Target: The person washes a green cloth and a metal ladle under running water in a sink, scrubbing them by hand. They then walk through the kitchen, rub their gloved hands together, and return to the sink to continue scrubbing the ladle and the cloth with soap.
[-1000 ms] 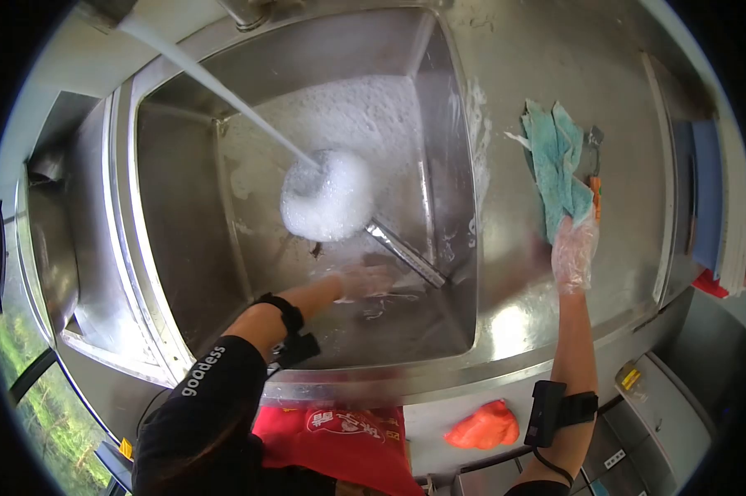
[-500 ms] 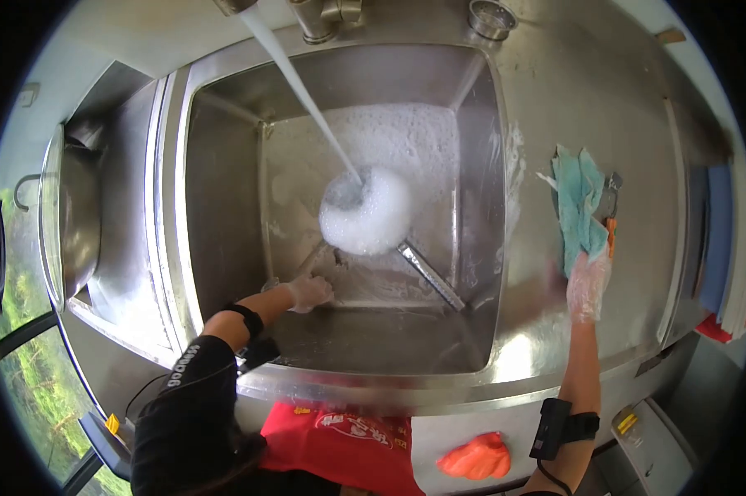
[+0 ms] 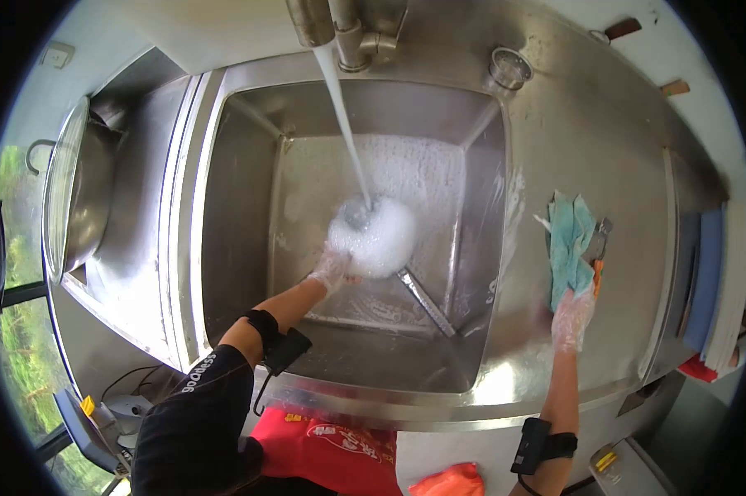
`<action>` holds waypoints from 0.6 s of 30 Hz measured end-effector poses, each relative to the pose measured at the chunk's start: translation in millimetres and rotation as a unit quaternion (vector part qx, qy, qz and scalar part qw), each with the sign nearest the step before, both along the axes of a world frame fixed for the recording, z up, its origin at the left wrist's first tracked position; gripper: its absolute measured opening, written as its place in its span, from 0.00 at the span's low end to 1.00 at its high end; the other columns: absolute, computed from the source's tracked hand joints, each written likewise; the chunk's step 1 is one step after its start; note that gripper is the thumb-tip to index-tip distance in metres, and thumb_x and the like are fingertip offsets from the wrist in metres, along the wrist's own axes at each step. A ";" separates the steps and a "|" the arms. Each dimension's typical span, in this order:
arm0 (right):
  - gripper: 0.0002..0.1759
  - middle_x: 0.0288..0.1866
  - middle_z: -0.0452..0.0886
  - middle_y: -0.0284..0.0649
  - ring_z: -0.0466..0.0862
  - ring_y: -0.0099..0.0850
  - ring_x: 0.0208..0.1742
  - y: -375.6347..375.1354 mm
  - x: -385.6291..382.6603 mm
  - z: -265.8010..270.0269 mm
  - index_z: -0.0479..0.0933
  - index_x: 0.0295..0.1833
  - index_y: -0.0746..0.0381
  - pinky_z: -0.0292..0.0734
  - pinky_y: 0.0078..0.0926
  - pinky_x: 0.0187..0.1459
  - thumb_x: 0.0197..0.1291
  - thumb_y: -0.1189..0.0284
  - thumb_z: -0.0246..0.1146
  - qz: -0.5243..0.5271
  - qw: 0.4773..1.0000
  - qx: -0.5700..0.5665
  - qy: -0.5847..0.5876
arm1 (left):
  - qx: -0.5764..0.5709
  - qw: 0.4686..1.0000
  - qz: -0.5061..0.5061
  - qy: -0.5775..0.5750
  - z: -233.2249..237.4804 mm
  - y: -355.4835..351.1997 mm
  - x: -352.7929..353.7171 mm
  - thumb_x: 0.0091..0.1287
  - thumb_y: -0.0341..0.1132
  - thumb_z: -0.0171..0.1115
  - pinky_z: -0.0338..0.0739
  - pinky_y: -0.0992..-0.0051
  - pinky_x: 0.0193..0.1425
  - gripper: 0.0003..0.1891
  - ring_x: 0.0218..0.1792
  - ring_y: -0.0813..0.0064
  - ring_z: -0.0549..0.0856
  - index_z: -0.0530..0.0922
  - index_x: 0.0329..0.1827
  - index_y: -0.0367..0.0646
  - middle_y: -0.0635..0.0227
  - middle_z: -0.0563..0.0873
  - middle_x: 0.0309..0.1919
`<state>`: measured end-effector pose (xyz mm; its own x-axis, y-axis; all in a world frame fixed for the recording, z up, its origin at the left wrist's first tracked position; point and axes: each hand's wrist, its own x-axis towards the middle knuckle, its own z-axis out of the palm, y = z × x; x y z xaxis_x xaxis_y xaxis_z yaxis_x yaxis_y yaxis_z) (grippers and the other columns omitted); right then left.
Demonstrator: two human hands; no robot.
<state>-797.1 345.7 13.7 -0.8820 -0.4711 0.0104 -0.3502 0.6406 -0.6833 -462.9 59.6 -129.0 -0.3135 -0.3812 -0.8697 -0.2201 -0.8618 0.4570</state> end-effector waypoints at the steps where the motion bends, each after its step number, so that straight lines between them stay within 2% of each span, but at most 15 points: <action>1: 0.24 0.56 0.75 0.47 0.74 0.38 0.59 1.6 -0.8 0.3 0.67 0.60 0.68 0.63 0.30 0.61 0.55 0.82 0.47 0.004 1.000 0.001 -0.001 | -0.030 0.999 0.004 -0.019 -2.4 4.7 -2.8 0.61 0.30 0.54 0.79 0.60 0.34 0.30 0.49 0.57 0.78 0.54 0.64 0.61 0.64 0.70 0.57; 2: 0.24 0.56 0.75 0.46 0.74 0.38 0.59 2.7 -0.9 0.1 0.67 0.60 0.68 0.63 0.30 0.61 0.55 0.82 0.47 0.007 1.000 0.003 -0.004 | -0.070 0.997 -0.013 -0.019 -21.1 6.3 -1.3 0.65 0.37 0.52 0.75 0.52 0.40 0.28 0.53 0.58 0.76 0.55 0.67 0.65 0.65 0.70 0.60; 3: 0.24 0.56 0.75 0.46 0.73 0.37 0.59 3.0 -0.4 -1.0 0.67 0.60 0.68 0.63 0.30 0.62 0.55 0.83 0.47 0.010 1.000 0.003 -0.008 | -0.036 0.999 0.010 -0.019 -25.3 4.5 -0.8 0.66 0.39 0.49 0.72 0.50 0.46 0.26 0.55 0.58 0.74 0.56 0.68 0.63 0.66 0.69 0.62; 7: 0.25 0.56 0.74 0.45 0.73 0.36 0.59 1.5 0.4 -0.3 0.66 0.61 0.68 0.61 0.28 0.63 0.54 0.85 0.46 -0.004 1.000 0.001 -0.007 | -0.101 0.993 -0.011 -0.057 -54.1 -1.5 -2.0 0.67 0.38 0.49 0.72 0.56 0.49 0.25 0.54 0.60 0.76 0.58 0.68 0.56 0.65 0.73 0.58; 10: 0.27 0.59 0.71 0.44 0.71 0.34 0.61 2.5 -0.2 -5.7 0.63 0.63 0.68 0.58 0.28 0.64 0.54 0.87 0.46 -0.016 0.999 -0.016 -0.035 | -0.218 0.958 -0.127 -0.140 -75.7 0.4 2.8 0.67 0.38 0.48 0.72 0.60 0.51 0.25 0.53 0.61 0.77 0.59 0.68 0.51 0.64 0.75 0.55; 13: 0.30 0.63 0.68 0.43 0.67 0.33 0.64 8.3 -6.6 -12.4 0.60 0.66 0.68 0.54 0.28 0.67 0.54 0.88 0.45 -0.023 0.995 -0.060 -0.083 | -0.362 0.828 -0.343 -0.258 -99.2 2.4 8.8 0.68 0.38 0.48 0.72 0.65 0.53 0.24 0.52 0.62 0.79 0.61 0.67 0.46 0.64 0.78 0.53; 14: 0.30 0.63 0.68 0.44 0.67 0.33 0.65 6.9 -5.4 -10.8 0.60 0.66 0.68 0.54 0.28 0.67 0.54 0.88 0.45 -0.021 0.996 -0.051 -0.072 | -0.389 0.788 -0.389 -0.277 -108.8 1.6 8.8 0.68 0.38 0.48 0.72 0.66 0.54 0.24 0.51 0.62 0.79 0.61 0.67 0.45 0.63 0.79 0.52; 16: 0.30 0.63 0.68 0.44 0.67 0.34 0.65 2.4 -1.5 -4.3 0.60 0.66 0.68 0.54 0.28 0.67 0.53 0.88 0.45 -0.012 0.999 -0.012 -0.036 | -0.429 0.746 -0.424 -0.282 -137.0 -0.3 3.2 0.68 0.38 0.47 0.72 0.69 0.55 0.25 0.50 0.63 0.80 0.62 0.67 0.42 0.63 0.81 0.50; 17: 0.31 0.63 0.68 0.45 0.67 0.35 0.65 0.8 -0.5 -2.6 0.60 0.66 0.69 0.55 0.28 0.67 0.53 0.88 0.45 -0.009 1.000 0.005 -0.023 | -0.443 0.755 -0.405 -0.264 -162.6 -2.2 -0.8 0.68 0.38 0.47 0.72 0.70 0.56 0.25 0.50 0.64 0.80 0.63 0.67 0.40 0.62 0.82 0.49; 18: 0.31 0.63 0.68 0.45 0.67 0.35 0.65 -0.9 1.5 0.7 0.60 0.66 0.69 0.55 0.29 0.67 0.53 0.88 0.45 -0.007 1.000 0.012 -0.019 | -0.445 0.816 -0.309 -0.204 -207.9 -2.0 -7.2 0.68 0.39 0.48 0.74 0.69 0.52 0.24 0.47 0.63 0.81 0.63 0.66 0.39 0.62 0.83 0.45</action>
